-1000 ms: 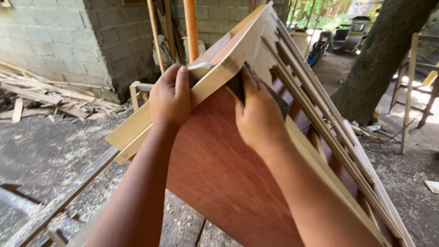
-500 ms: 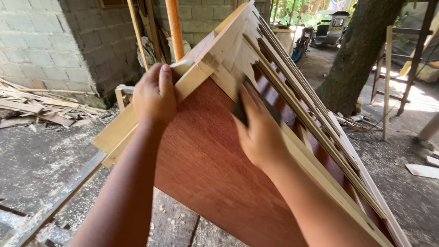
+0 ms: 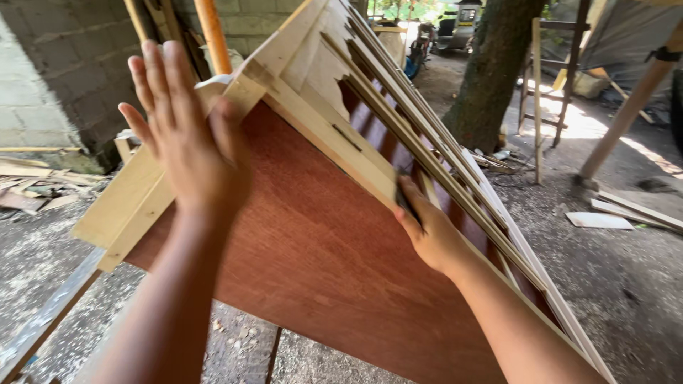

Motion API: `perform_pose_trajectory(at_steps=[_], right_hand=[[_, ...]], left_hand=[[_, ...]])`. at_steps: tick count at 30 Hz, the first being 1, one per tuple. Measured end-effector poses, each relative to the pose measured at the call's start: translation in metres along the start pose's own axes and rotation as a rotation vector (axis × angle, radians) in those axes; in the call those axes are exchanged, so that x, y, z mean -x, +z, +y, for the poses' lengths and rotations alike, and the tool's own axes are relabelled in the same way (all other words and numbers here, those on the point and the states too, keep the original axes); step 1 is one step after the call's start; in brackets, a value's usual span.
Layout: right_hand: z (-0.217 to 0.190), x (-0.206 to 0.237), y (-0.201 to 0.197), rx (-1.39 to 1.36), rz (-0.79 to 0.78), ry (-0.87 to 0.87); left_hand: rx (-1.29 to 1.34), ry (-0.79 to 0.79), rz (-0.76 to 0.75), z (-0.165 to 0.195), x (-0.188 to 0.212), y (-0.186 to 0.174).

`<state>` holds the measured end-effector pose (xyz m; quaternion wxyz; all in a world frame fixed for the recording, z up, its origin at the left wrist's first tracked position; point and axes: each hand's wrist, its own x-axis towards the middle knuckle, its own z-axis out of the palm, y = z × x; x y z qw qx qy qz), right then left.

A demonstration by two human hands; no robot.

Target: The person sands a wooden cabinet resting on sawhorses, rubbing sandpaper by hand along the top edges, frame rails and decorative trim, repositioning the cabinet and switching sandpaper pieces to sand different surfaces.

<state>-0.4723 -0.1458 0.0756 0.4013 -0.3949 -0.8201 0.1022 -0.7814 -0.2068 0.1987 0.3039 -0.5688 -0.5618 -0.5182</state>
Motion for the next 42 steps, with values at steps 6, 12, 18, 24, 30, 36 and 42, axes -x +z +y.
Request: perform_pose_trajectory(at_steps=[6,12,18,24,30,36,42], right_hand=[[-0.015,-0.016,0.024,-0.194,0.115,-0.274],[0.016,0.018,-0.005,0.043,-0.227,0.578],[-0.003,-0.021,0.028,-0.319,-0.015,0.018],[0.049,0.024,0.014,-0.054,-0.185,0.711],[0.071,0.039,0.000,-0.279,0.001,0.555],[0.009,0.036,-0.031,-1.179,0.323,0.354],[-0.019,0.032,-0.069,-1.049,0.560,0.195]], left_hand=[[0.005,0.484,-0.110,0.070,0.048,0.035],[-0.051,0.472,-0.150,0.072,0.070,0.054],[0.100,0.466,-0.161,0.074,0.075,0.056],[0.106,0.489,-0.200,0.069,0.076,0.056],[0.037,0.482,-0.221,0.073,0.074,0.051],[0.368,0.452,-0.241,0.092,0.084,0.038],[0.880,0.299,-0.486,0.117,0.087,0.048]])
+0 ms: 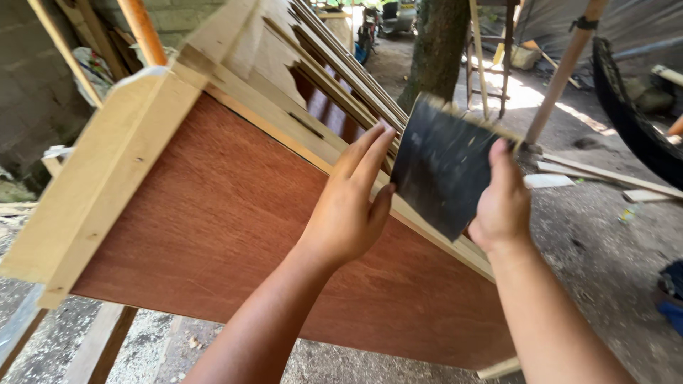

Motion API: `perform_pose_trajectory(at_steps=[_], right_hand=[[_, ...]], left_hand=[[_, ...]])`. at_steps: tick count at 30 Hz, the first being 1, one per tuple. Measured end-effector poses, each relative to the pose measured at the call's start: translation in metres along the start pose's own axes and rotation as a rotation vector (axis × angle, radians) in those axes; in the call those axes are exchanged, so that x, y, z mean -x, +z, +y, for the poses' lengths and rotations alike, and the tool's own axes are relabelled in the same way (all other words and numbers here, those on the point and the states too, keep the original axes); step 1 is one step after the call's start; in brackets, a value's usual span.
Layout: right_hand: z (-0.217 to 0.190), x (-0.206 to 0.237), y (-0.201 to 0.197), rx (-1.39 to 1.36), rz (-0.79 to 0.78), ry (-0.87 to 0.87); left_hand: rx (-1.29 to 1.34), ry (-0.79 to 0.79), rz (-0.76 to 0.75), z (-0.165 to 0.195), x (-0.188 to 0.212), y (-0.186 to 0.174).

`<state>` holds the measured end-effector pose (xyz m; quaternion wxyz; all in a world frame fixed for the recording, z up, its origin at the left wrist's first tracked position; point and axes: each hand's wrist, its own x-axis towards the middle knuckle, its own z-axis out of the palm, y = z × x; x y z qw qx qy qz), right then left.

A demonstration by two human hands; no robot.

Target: The person sands a wooden cabinet resting on sawhorses, rubbing sandpaper by hand along the top edges, frame rails and decorative trim, repositioning the cabinet and switching sandpaper pieces to sand different surfaces.

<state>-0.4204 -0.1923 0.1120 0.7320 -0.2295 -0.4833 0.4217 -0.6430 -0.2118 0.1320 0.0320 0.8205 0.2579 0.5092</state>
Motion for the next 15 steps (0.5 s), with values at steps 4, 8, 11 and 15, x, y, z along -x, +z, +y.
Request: perform_pose_trajectory(at_steps=[4,8,11,15], right_hand=[[-0.020,0.004,-0.002,-0.056,-0.128,-0.072],[-0.026,0.014,-0.001,-0.098,-0.602,0.153],[-0.022,0.004,-0.010,0.044,-0.578,0.108],[-0.023,-0.036,-0.052,-0.063,-0.375,0.016]], left_hand=[[0.179,-0.045,-0.058,0.006,-0.015,0.033],[0.663,-0.266,-0.014,0.013,-0.030,0.082],[1.467,-0.774,0.277,-0.002,-0.042,0.118],[1.826,-0.710,0.380,-0.040,-0.045,0.145]])
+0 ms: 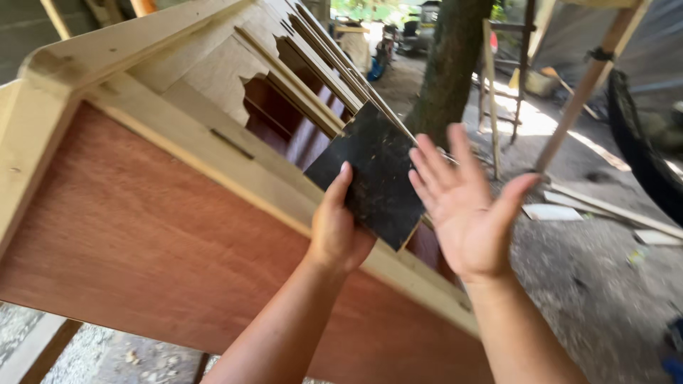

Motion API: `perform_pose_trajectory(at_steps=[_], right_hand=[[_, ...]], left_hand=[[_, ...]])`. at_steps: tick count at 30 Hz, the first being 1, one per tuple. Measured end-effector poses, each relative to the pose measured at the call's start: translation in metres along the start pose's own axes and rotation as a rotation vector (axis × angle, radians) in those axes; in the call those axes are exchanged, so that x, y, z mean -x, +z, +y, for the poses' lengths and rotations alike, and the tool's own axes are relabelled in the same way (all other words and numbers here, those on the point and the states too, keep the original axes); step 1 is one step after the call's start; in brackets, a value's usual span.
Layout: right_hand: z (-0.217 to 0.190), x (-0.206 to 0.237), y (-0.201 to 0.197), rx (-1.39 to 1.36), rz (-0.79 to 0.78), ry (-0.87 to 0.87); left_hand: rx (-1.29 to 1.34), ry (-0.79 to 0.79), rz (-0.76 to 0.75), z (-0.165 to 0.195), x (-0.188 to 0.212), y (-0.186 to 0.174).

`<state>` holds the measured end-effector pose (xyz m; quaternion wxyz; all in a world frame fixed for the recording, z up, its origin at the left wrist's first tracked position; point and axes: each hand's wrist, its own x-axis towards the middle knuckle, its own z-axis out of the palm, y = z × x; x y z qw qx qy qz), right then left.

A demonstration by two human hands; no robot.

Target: The person sands a wooden cabinet resting on sawhorses, rubbing sandpaper by hand along the top edges, frame rails and decorative trim, repositioning the cabinet and switching sandpaper pieces to sand different surfaces.

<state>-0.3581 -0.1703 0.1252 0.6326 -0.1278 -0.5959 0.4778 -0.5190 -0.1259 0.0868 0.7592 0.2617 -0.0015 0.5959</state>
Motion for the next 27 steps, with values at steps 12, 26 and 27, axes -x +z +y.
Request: perform_pose_trajectory(at_steps=[12,26,27], right_hand=[[0.063,-0.052,-0.124,0.420,0.029,0.004],[0.203,-0.015,-0.072,0.736,-0.264,0.077],[0.201,-0.010,-0.067,0.776,-0.225,0.175]], left_hand=[[-0.427,0.250,0.314,-0.029,-0.029,-0.002],[-3.056,0.881,0.311,0.083,0.034,0.099],[-3.165,0.650,0.413,0.095,0.036,0.079]])
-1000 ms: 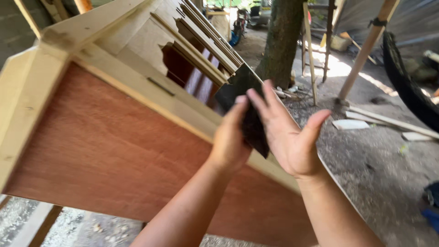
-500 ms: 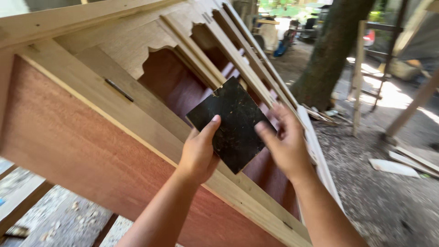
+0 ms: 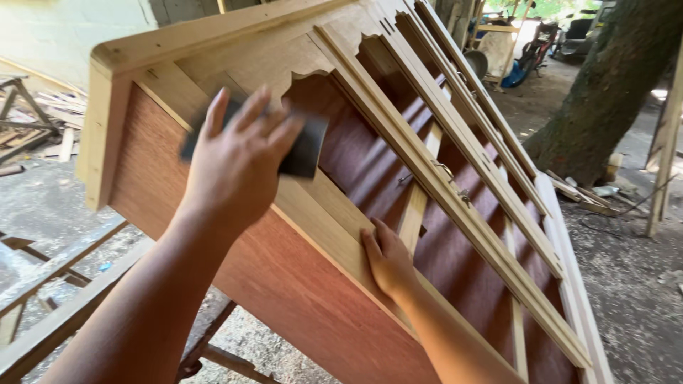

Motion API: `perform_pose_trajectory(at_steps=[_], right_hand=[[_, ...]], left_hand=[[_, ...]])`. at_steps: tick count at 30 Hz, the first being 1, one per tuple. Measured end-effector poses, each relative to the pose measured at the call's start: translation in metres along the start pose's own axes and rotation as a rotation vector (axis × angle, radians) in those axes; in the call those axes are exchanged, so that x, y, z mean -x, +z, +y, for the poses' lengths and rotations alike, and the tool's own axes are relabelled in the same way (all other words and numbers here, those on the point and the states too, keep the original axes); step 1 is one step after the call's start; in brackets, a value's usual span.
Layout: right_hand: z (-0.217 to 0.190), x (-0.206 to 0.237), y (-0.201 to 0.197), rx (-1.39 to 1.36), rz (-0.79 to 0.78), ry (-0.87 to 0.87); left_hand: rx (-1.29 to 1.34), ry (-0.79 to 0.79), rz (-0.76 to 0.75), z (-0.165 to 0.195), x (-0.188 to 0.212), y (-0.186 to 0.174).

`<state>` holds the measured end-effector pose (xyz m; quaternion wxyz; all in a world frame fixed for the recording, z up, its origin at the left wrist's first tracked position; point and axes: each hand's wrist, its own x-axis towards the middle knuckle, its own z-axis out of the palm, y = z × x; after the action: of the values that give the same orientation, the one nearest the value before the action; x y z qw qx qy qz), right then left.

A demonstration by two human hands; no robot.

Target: The person sands a wooden cabinet resting on sawhorses, rubbing sandpaper by hand along the top edges, frame rails and decorative trim, repositioning the cabinet and switching sandpaper pieces to sand different surfaces.

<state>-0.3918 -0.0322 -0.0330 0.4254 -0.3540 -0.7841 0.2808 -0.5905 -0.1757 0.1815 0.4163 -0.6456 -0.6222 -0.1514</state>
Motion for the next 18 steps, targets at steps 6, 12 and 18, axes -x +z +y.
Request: perform_pose_trajectory(at_steps=[6,12,18], right_hand=[[-0.013,0.013,0.003,-0.025,0.020,0.253],[0.004,0.013,0.010,-0.298,0.093,0.145],[0.033,0.012,0.018,-0.126,0.130,0.139]], left_hand=[[0.074,-0.125,-0.400,0.015,0.041,0.058],[0.114,0.116,-0.435,0.087,0.044,0.018],[0.051,-0.034,-0.388,0.050,0.038,0.038]])
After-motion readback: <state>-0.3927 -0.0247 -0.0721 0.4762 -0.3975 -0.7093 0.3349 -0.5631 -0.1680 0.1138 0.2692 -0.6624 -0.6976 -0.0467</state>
